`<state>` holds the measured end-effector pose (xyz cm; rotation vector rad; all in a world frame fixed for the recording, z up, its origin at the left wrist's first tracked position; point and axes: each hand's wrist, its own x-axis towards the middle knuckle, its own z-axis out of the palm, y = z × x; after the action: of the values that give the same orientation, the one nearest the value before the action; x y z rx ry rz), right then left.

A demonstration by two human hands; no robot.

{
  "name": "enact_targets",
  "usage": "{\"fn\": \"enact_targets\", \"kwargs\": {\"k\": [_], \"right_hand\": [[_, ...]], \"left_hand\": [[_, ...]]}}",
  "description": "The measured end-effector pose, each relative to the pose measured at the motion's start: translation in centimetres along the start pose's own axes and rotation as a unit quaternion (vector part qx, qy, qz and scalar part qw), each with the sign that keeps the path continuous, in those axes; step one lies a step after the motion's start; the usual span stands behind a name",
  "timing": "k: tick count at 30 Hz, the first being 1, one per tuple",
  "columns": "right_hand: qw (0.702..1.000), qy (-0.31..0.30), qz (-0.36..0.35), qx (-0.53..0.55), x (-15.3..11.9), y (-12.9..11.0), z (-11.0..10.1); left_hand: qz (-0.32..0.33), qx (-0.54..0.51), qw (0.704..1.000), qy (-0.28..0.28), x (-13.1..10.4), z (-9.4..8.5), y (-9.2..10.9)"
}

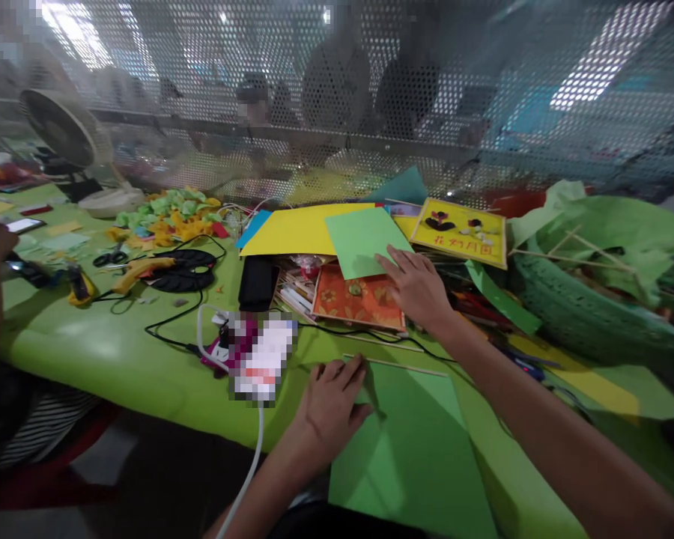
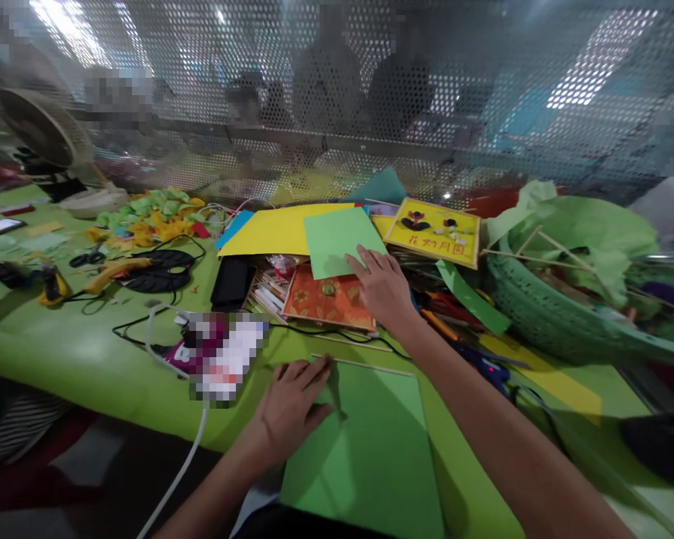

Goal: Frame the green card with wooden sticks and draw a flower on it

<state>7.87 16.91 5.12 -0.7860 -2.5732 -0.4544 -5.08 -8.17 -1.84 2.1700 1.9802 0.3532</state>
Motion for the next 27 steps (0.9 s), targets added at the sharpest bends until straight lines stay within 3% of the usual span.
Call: {"fn": "enact_targets", "kwargs": {"k": [5,8,13,15,21,27], "right_hand": [[1.0,0.005,0.002,0.002,1.2,0.4,1.0],[1.0,0.012,-0.01,0.02,0.2,-0.2,0.5],[0.978,-0.064,-0.171,0.098,-4.7,-1.9,-1.7],[0.971,-0.08,-0.191,0.116,-5.8,-1.6,-1.8],[0.983,-0.079,-0.134,0.094,-4.8,2.1,0.2],[0.994,-0.024,-0.101,0.016,-3.4,3.4,-0.3]], "left_hand": [[-0.012,-0.01,1.0,0.0,0.0,0.0,0.0],[-0.012,-0.019,1.0,0.001,-0.1,-0.1,0.0],[-0.014,-0.03,0.999,-0.002,0.1,-0.1,0.1],[-0.02,-0.028,0.999,-0.009,0.1,-0.3,0.2],[-0.013,-0.036,0.999,-0.016,0.1,-0.6,0.2],[-0.014,-0.023,0.999,-0.019,0.1,-0.2,0.0]]}}
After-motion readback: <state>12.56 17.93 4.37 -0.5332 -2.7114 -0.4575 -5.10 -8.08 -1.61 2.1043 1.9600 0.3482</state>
